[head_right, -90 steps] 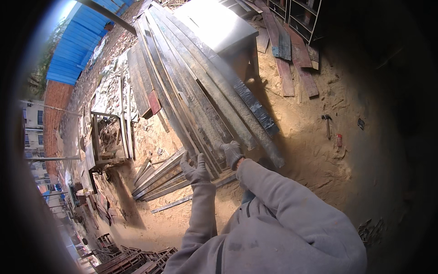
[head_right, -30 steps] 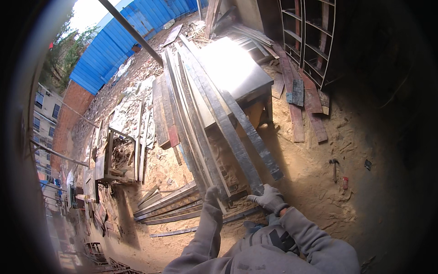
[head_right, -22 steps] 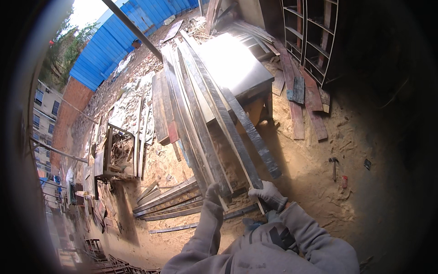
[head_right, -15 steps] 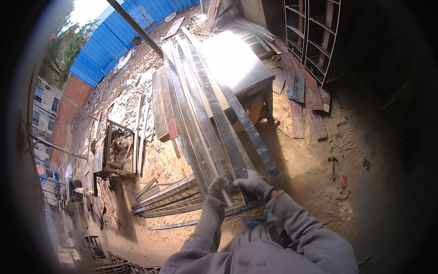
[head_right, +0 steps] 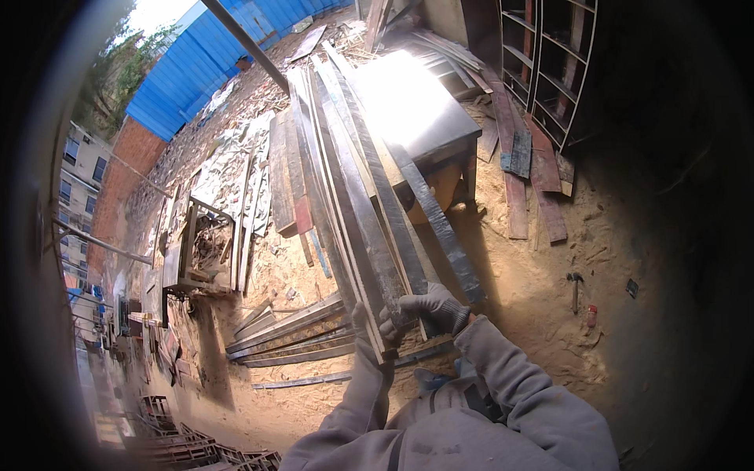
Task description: The person uses a table saw to cut long wooden planks into shorter pieces. They feed each plank through the saw, collect the cut pieces, and stack them on the table. The person also moves a stack of cut pieces to a nearby pile.
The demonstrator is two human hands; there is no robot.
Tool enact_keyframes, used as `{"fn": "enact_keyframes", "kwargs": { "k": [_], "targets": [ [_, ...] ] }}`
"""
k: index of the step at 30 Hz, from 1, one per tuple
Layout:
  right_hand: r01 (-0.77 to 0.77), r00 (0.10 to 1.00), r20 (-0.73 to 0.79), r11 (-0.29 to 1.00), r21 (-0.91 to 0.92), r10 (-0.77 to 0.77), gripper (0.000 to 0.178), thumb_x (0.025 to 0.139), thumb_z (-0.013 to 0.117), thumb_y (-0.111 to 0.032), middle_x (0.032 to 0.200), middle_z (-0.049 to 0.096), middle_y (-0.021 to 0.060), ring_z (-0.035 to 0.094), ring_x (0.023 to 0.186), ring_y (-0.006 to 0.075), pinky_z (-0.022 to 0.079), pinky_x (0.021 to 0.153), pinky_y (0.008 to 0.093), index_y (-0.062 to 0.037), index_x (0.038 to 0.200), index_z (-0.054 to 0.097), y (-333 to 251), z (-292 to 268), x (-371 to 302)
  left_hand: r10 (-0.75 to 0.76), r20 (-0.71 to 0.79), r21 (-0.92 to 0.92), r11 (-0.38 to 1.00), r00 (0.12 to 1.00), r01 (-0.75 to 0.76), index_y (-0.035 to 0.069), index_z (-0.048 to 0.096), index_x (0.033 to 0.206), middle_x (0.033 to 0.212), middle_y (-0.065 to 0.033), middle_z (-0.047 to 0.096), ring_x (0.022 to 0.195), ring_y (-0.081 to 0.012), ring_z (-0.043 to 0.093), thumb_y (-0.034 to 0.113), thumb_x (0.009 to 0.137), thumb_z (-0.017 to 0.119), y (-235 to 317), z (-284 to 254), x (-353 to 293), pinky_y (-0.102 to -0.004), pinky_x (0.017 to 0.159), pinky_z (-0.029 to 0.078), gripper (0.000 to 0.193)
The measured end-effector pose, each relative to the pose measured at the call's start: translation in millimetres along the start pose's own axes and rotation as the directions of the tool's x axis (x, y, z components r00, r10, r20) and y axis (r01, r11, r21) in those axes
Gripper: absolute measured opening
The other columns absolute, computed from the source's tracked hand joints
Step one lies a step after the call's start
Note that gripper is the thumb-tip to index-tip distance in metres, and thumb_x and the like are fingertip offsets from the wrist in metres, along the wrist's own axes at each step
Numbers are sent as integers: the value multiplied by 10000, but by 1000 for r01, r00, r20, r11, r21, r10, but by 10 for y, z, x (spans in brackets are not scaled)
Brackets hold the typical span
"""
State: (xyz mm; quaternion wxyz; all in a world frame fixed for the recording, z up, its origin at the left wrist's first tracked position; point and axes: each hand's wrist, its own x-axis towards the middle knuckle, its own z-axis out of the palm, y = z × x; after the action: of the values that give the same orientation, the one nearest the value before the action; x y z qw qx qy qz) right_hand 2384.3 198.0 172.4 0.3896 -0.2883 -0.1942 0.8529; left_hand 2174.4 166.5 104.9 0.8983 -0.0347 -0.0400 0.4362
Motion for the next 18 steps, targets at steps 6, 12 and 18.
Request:
{"fn": "enact_keyframes", "kwargs": {
  "k": [6, 12, 18],
  "targets": [
    [-1, 968, -208, 829, -559, -139, 507, 778, 912, -169, 1055, 771, 140, 728, 892, 199, 593, 844, 318, 44, 1189, 705, 25, -253, 119, 208, -514, 352, 936, 832, -16, 75, 710, 1150, 1075, -162, 754, 907, -293, 743, 453, 888, 771, 1, -183, 37, -440, 744, 633, 464],
    [-72, 924, -278, 595, -801, -263, 667, 686, 959, -312, 1114, 766, 169, 731, 1032, 254, 575, 932, 356, 9, 1215, 708, 235, -384, 188, 268, -665, 411, 910, 697, 43, 16, 680, 1271, 1198, -199, 742, 1053, -380, 732, 377, 905, 751, -49, -367, 105, -531, 984, 607, 519],
    [-378, 862, -368, 41, -925, -349, 627, 773, 830, -434, 1089, 722, 280, 706, 1099, 431, 567, 943, 480, -6, 1186, 632, 257, -240, 125, 429, -653, 696, 666, 625, 269, 0, 613, 1267, 1035, -154, 728, 953, -330, 734, 132, 882, 811, -71, -668, 208, -481, 818, 628, 452]
  ]
}}
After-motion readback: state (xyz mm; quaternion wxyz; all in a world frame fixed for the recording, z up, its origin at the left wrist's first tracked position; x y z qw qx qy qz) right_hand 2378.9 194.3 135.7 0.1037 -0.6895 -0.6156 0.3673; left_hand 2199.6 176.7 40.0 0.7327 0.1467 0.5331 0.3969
